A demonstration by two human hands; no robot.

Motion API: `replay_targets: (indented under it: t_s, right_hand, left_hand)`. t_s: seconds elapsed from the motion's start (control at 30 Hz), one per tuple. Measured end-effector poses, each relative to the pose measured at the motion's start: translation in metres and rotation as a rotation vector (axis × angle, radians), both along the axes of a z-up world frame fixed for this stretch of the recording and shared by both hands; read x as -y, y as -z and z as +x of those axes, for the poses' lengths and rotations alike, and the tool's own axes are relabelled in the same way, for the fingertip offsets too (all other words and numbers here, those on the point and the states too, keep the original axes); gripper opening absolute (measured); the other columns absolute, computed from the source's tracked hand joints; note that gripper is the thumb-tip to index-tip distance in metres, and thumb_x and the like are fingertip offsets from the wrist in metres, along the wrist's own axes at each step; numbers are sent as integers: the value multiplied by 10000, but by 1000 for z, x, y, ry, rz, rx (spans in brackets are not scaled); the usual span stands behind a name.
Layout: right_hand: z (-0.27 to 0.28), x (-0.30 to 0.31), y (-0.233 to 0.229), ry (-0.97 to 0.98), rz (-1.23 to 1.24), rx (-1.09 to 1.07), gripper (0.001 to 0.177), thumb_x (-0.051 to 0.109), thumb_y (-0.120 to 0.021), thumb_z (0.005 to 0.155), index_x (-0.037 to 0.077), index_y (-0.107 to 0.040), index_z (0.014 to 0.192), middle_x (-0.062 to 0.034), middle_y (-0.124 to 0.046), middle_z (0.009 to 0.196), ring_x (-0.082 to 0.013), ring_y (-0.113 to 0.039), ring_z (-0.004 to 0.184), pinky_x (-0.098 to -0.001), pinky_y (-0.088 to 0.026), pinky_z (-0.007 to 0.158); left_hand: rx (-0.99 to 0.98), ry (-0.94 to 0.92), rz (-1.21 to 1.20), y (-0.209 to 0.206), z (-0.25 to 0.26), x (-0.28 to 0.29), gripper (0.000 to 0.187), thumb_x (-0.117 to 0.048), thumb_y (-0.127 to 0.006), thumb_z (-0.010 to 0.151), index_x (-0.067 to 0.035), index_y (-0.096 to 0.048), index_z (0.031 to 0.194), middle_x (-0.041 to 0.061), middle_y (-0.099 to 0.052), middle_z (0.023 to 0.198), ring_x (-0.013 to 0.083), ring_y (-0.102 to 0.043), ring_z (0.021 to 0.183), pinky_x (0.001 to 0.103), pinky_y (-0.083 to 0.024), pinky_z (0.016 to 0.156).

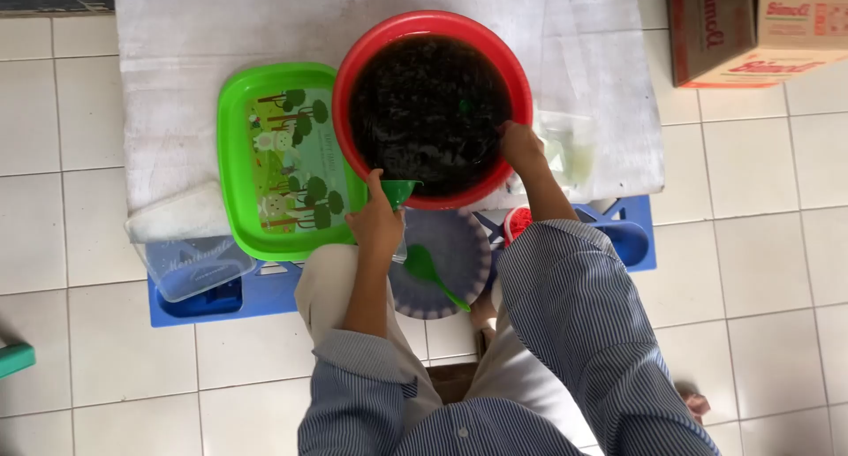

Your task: Filling small plastic bags with a dark liquid using a funnel and ladle, then sealing them with rubber bands.

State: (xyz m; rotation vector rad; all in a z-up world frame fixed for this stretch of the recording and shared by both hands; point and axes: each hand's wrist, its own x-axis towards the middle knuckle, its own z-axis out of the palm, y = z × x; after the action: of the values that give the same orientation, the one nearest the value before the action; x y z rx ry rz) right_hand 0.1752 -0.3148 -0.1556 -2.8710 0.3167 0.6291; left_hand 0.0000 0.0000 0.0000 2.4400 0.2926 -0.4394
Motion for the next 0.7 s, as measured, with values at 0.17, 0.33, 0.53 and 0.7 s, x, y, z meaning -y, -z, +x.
replay_targets:
  t_s: [0.17,0.33,0.53,0.7]
  right_hand:
    - [-54,-35,-31,-138,76,-76,325,264,-604,975,326,-701,1278,-73,-748,1171,-319,-678,1188,-556,-555,940]
    - [-80,-56,-32,-120,302,-71,303,231,-617,956,223,-754,1227,-189,-753,1110,-402,-687,1148,-526,-548,941]
    - [-96,-36,-75,76,375,-14,285,375,-653,832,332,-793,1078,-73,-744,777,-303,-734,952,-447,-562,899]
    - [-124,-39,-139,157,505,24,339,302,-636,885,249,-781,1186,-141,-761,862,-354,-720,975,-453,-543,917]
  left_hand:
    - [23,37,16,-4,-12,4,737,-86,-664,953,-180,-217,1531,109,-718,823,328,-706,754,463,-337,930]
    - [58,57,8,-6,-25,3,747,-72,-634,968,-191,-184,1553,167,-730,872,359,-715,807,480,-357,972]
    - [134,129,-15,-14,-42,5,757,-112,-638,976,-217,-187,1576,223,-729,970,393,-726,879,499,-394,980]
    - [139,118,-79,-2,-40,5,734,-113,-629,983,-216,-197,1568,283,-704,1061,445,-709,975,557,-388,1014]
